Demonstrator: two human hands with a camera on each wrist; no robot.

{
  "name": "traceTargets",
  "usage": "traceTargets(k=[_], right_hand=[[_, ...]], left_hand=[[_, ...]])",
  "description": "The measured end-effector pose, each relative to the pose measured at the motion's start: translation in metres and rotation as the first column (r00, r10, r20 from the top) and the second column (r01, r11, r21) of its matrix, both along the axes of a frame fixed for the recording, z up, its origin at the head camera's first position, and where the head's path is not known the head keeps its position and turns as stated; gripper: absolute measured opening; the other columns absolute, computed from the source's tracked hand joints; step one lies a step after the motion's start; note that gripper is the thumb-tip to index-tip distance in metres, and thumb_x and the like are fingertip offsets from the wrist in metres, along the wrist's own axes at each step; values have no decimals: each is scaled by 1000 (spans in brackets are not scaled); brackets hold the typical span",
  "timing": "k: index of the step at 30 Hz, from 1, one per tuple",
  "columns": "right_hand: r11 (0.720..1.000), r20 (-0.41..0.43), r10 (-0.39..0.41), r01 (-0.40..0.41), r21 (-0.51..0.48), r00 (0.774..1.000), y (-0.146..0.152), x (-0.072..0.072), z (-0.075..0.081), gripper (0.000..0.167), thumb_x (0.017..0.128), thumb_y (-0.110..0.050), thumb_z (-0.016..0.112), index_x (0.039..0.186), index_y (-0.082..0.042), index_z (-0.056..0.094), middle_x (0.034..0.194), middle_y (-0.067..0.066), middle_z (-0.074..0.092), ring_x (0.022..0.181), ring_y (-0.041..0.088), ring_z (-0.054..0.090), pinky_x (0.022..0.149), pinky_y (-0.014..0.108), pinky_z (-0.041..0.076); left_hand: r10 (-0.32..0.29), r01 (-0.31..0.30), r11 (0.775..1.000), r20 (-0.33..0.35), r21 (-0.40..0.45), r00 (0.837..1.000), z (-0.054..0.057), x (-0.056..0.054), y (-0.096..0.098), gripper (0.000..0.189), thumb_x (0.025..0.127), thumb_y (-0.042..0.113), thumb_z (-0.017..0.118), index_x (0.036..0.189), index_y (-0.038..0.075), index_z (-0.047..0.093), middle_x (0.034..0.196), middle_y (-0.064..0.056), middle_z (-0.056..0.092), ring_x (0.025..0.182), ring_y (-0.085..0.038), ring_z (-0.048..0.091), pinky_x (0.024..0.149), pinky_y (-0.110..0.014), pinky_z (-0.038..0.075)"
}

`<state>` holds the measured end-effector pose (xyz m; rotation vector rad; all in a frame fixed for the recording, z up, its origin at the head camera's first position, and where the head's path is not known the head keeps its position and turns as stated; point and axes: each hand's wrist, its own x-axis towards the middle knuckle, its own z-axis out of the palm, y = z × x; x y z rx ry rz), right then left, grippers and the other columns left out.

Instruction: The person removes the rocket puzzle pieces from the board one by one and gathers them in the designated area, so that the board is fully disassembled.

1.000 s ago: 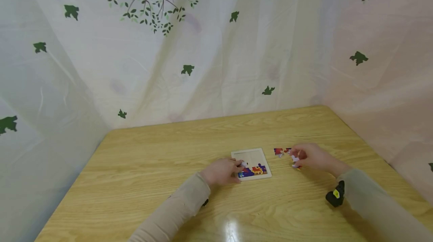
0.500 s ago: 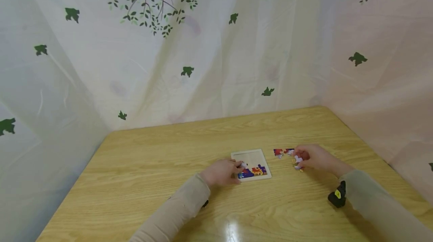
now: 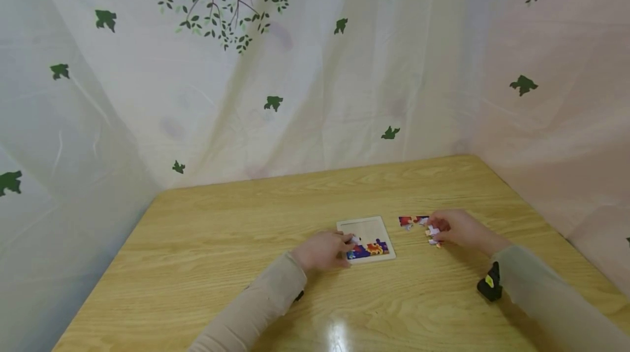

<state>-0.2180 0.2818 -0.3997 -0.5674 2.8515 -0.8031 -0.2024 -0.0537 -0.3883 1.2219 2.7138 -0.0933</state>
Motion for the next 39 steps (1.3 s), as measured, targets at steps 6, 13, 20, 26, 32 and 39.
traceTargets(k=[6,13,20,26,32,39], right_hand=[[1000,-4,8,-8,15,1000,-1,-1,1,19,81,-5,71,99,-3,64,85,0,62,77,13,53,68,30,47],[999,-13,21,-21,44,1000,-2,-3,3,18,81,-5,71,98,-2,65,82,-1,61,75,12,53,66,29,47],[998,-26,40,-39,46,999,-2,-3,3,17,80,-4,72,95,-2,65,83,1,61,76,13,54,68,32,49],[999,7,23,-23,45,1000,-2,-3,1,16,79,-2,72,92,-3,64,85,3,64,79,15,59,71,36,54],[999,10,25,-25,45,1000,-2,-3,1,14,80,-2,71,92,-4,64,86,3,64,79,16,60,71,36,54],[998,0,34,-34,51,999,-2,-3,2,11,81,-3,71,89,-4,63,84,3,63,77,15,58,68,36,52]], left_hand=[[-11,11,1000,-4,-7,1000,2,1,1,49,91,37,61,134,15,54,143,-4,47,130,-22,48,108,-31,37],[-6,6,1000,2,-4,1000,2,1,1,49,91,37,61,134,15,54,143,-4,47,129,-22,48,108,-31,37],[1,-1,1000,-1,-7,1000,2,1,1,49,91,38,61,134,16,54,144,-3,46,129,-21,48,108,-30,37],[8,-8,1000,3,-13,1000,2,1,1,49,91,38,61,135,17,53,145,-3,45,130,-21,47,108,-31,37],[4,-4,1000,3,-13,1000,0,0,1,49,91,38,61,135,16,53,145,-3,45,131,-21,47,109,-31,36],[13,-13,1000,8,-15,1000,0,0,1,49,92,38,60,135,17,52,145,-2,44,131,-21,46,109,-31,36]])
